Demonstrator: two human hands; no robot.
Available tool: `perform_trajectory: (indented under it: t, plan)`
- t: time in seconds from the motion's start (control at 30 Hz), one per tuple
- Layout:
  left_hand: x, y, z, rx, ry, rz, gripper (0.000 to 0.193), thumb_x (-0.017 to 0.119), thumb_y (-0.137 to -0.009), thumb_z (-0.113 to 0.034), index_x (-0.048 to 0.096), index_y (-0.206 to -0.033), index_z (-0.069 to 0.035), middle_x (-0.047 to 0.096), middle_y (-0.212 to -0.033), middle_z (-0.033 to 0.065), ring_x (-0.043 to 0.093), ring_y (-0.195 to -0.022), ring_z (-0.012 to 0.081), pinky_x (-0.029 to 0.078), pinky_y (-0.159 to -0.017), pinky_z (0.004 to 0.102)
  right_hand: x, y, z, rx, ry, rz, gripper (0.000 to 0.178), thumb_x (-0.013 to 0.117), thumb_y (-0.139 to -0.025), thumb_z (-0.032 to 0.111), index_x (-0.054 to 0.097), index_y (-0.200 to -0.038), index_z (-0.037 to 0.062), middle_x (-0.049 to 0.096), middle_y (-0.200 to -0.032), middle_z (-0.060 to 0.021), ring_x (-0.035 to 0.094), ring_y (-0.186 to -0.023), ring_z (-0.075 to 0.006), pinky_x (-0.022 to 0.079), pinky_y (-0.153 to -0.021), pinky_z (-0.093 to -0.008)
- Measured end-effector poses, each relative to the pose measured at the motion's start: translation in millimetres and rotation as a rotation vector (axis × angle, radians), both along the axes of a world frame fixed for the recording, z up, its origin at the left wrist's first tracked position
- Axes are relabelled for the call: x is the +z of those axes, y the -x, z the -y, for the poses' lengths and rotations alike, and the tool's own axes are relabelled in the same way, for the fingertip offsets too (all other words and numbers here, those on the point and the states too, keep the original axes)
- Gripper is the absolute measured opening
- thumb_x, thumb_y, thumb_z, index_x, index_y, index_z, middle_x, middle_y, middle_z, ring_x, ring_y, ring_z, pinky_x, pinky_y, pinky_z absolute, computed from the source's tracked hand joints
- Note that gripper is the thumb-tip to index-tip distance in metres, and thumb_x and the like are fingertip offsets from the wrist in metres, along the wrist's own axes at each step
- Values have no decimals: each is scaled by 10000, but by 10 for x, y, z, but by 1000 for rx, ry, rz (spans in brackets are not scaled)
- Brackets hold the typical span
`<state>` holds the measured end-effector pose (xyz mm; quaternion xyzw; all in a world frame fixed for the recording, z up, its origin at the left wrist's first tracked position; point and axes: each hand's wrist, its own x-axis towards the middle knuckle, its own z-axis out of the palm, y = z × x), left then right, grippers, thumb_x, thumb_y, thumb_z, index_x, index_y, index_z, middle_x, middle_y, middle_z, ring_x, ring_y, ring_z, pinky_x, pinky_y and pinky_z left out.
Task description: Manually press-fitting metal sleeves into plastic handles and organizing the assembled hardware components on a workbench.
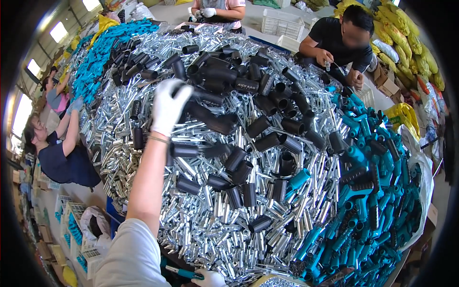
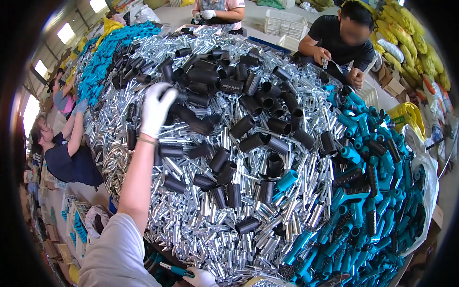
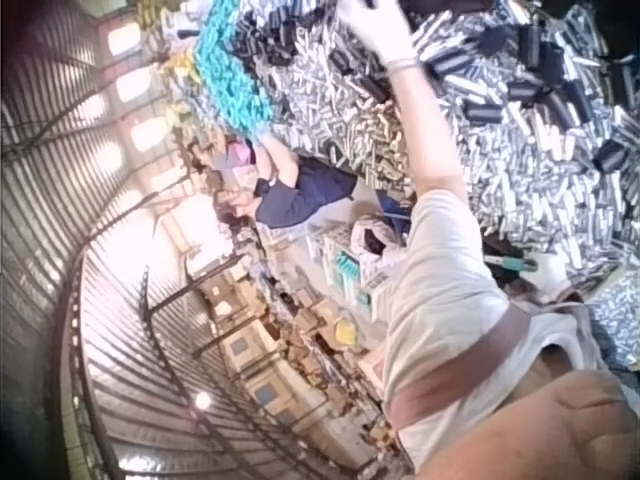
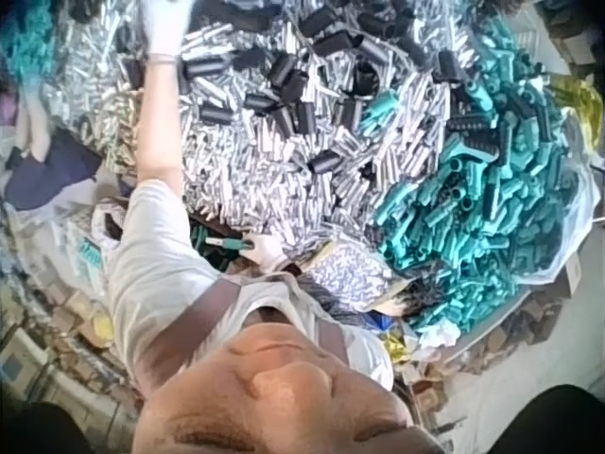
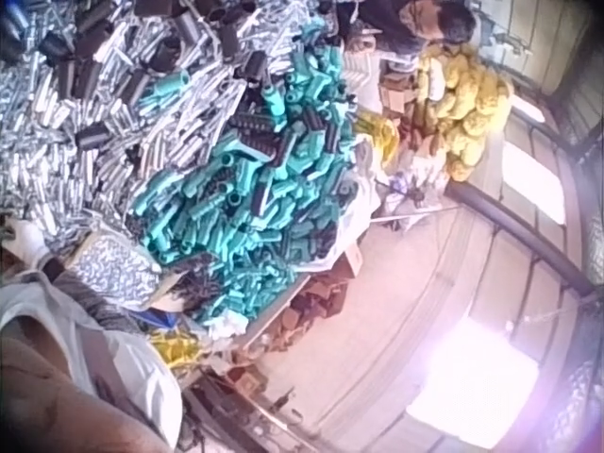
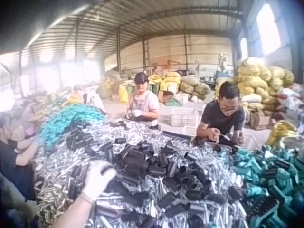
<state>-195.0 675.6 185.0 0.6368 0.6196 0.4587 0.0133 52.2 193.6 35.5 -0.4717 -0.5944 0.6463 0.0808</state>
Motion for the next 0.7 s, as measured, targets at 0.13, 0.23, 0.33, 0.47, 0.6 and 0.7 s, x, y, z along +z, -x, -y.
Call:
perform_trajectory:
  t: [0.13, 0.23, 0.33, 0.47, 0.6, 0.7]
  plan:
    - [-110, -1002, 345, -168, 12, -11, 355, 791, -782, -309, 707, -1028, -68, 639, -1153, 138, 602, -1116, 322, 483, -973, 408, 249, -35, -231, 40, 18, 24, 350, 751, -757, 349, 717, -1024, 126, 712, -877, -159, 695, -830, -354, 549, -741, -439]
    - [-156, -1329, 586, -106, 167, -55, 392, 798, -749, -387, 713, -1042, -143, 596, -1255, 143, 571, -1136, 383, 485, -977, 458, 527, 60, -263, 209, -214, 302, 364, 750, -757, 359, 716, -1035, 127, 713, -888, -159, 693, -837, -356, 550, -744, -439]
    - [-133, -1748, 762, -125, 103, -73, 379, 797, -749, -355, 701, -1047, -142, 519, -1340, 196, 530, -1166, 407, 473, -986, 465, 76, -20, -66, 40, -40, 28, 378, 749, -753, 368, 717, -1034, 117, 712, -895, -160, 693, -842, -354, 550, -749, -433]
    - [-188, -2598, 1130, -285, 55, -141, 486, 784, -732, -344, 630, -1155, -162, 475, -1328, 138, 507, -1173, 363, 447, -983, 479, 62, -2, -50, 47, -78, 29, 378, 745, -763, 357, 715, -1037, 98, 712, -918, -176, 699, -860, -343, 553, -743, -428]
    - [-235, -2939, 1287, -488, 86, -129, 602, 766, -765, -341, 573, -1301, -144, 449, -1402, 177, 468, -1271, 394, 406, -1076, 495, -143, 25, 98, 89, 5, 31, 511, 731, -818, 466, 670, -1182, 112, 729, -959, -183, 707, -874, -369, 553, -784, -442]
    - [16, -2576, 1147, -563, -42, -110, 476, 776, -752, -268, 640, -1165, -73, 515, -1357, 213, 500, -1252, 398, 400, -1085, 483, 8, -23, -61, 145, 107, 4, 557, 706, -830, 472, 644, -1254, 117, 721, -1034, -199, 698, -947, -372, 542, -841, -436]
